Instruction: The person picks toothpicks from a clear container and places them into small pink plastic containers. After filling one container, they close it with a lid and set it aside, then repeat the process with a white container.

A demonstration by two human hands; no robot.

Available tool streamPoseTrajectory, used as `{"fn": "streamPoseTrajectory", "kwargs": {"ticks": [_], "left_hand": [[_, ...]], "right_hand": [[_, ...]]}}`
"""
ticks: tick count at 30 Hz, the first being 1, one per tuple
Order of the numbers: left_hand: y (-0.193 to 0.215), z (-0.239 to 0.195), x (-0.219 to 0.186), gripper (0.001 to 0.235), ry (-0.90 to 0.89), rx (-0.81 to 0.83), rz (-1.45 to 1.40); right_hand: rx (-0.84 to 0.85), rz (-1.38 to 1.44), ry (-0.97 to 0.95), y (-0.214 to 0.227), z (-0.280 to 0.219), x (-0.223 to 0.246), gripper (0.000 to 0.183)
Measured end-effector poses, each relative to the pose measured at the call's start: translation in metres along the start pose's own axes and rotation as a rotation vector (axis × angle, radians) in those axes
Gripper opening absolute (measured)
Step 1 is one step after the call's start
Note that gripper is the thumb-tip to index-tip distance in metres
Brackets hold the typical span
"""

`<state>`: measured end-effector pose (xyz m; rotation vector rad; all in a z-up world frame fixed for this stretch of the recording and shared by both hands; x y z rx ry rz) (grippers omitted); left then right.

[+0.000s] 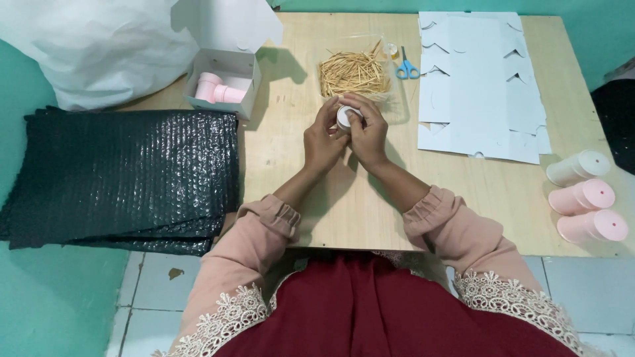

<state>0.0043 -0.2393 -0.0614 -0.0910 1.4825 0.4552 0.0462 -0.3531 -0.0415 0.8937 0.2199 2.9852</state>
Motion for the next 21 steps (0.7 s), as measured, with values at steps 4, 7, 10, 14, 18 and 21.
{"fn": "streamPoseTrajectory", "kwargs": {"ticks": [4,7,10,14,18,21], "left_hand": [[-0.006,0.004,0.005,0.077,0.043,-0.035,0.041],[-0.009,0.008,0.019,0.073,0.081,-0.021,0.076],[-0.009,0.01,0.026,0.07,0.063,-0.028,0.196],[-0.01,0.013,0.033,0.065,0.069,-0.017,0.2],[-0.008,0.016,0.035,0.06,0.044,-0.018,0.179],[-0.003,0.013,0.024,0.058,0.019,0.028,0.157]], "right_hand": [[0.018,-0.035,0.063,0.003,0.001,-0.003,0.026],[0.047,-0.165,0.144,0.007,-0.002,-0.01,0.021],[0.058,-0.296,0.226,0.01,-0.004,-0.016,0.018],[0.108,-0.415,0.323,0.012,-0.006,-0.021,0.024],[0.168,-0.482,0.356,0.011,-0.005,-0.018,0.039],[0.172,-0.467,0.336,0.012,-0.005,-0.018,0.038]]}}
Point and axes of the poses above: each hand's wrist, its own z-axis towards the middle knuckle, its own y-axis out of the back of the hand, x = y × z, the point moved 1 cm from there along z, towards the middle knuckle, and after that the axes turned 13 degrees about y, right-handed, at the moved point
